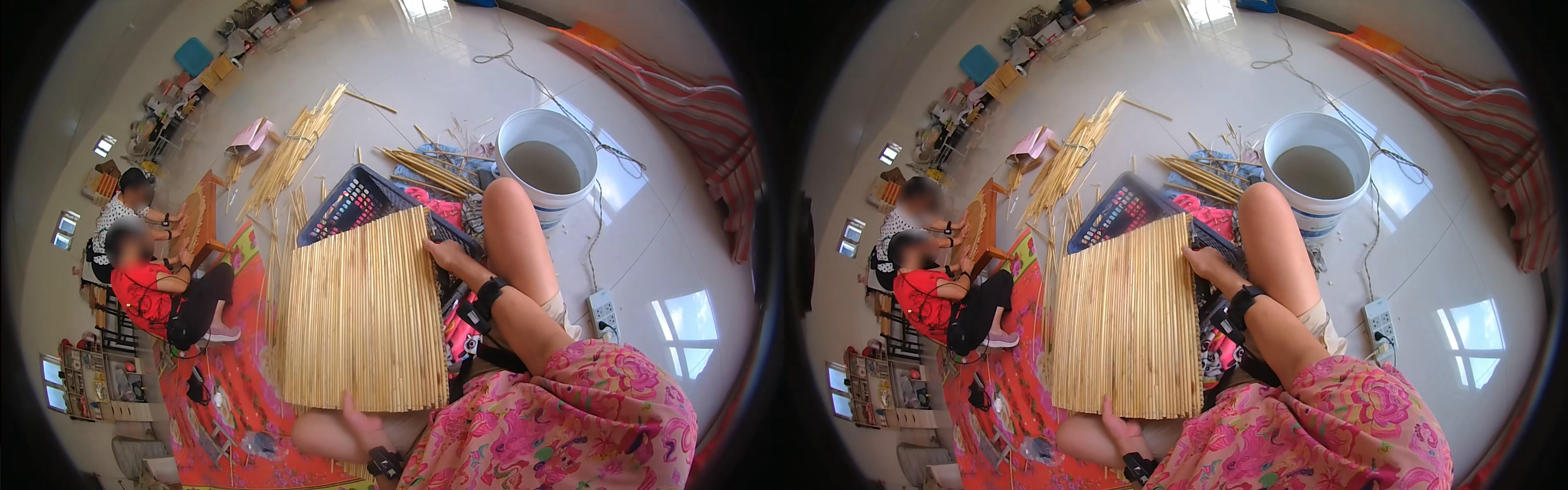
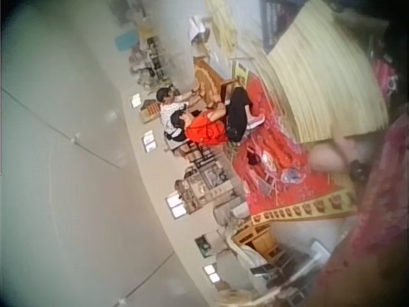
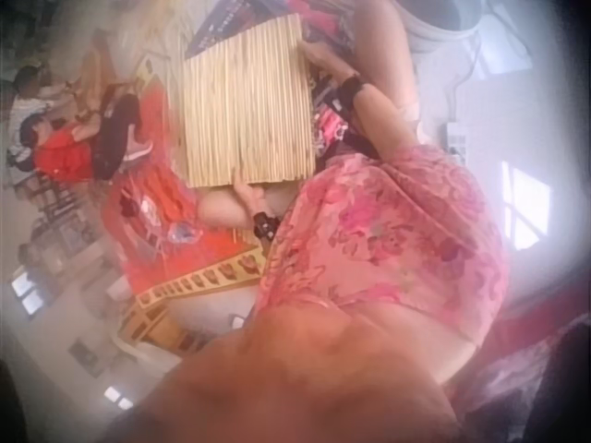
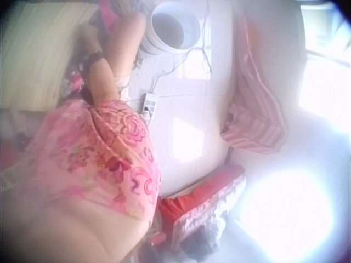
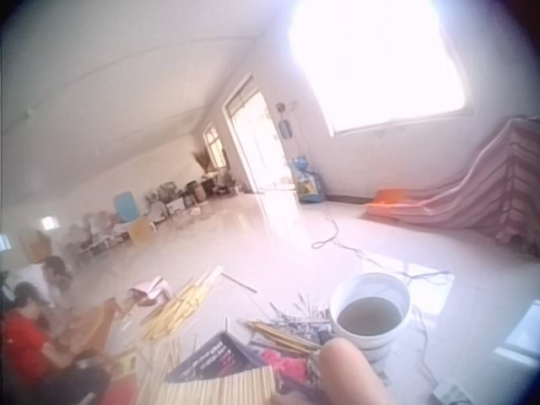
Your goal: The person sits on the floor and weaves thin bamboo strips into a flat mat. They hold the mat with both hands, align the strips, and use pliers to trim the ends of the bamboo.
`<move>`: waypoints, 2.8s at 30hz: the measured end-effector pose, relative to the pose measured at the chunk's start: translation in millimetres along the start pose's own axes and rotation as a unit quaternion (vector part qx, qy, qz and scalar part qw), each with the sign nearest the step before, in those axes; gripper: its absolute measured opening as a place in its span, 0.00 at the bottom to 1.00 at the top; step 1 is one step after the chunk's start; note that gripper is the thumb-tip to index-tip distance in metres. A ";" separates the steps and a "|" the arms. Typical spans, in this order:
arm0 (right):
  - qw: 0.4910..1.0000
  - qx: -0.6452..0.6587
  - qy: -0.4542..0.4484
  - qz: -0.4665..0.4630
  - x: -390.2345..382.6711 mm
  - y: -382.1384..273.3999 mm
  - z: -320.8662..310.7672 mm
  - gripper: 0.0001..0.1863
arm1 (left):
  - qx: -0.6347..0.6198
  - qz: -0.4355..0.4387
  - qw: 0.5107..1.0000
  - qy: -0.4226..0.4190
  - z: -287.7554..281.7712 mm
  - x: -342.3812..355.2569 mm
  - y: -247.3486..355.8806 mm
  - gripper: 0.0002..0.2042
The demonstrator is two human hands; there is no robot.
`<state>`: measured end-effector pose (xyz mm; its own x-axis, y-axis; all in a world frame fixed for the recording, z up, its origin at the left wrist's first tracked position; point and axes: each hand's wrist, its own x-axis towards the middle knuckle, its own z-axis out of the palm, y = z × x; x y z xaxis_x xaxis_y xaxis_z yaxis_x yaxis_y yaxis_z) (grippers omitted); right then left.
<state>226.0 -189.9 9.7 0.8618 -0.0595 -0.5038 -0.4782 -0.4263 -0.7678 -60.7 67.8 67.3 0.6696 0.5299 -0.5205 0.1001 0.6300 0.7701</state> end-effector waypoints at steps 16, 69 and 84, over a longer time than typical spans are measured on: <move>0.999 -0.035 0.017 0.005 4.1 -8.9 -3.5 0.39 | 0.013 0.001 1.000 0.021 1.2 -2.9 0.8 0.23; 1.000 0.024 -0.014 0.001 6.6 -2.6 -9.2 0.42 | -0.003 -0.003 1.000 -0.028 -4.4 3.4 0.8 0.21; 1.000 -0.025 -0.007 -0.007 12.4 -1.8 -9.6 0.42 | 0.013 0.031 0.999 -0.031 -5.3 3.9 -1.0 0.21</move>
<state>239.2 -198.5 8.6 0.8655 -0.0413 -0.4991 -0.4574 -0.4713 -0.7541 -62.0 72.2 62.6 0.7198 0.5296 -0.4487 0.0761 0.5823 0.8094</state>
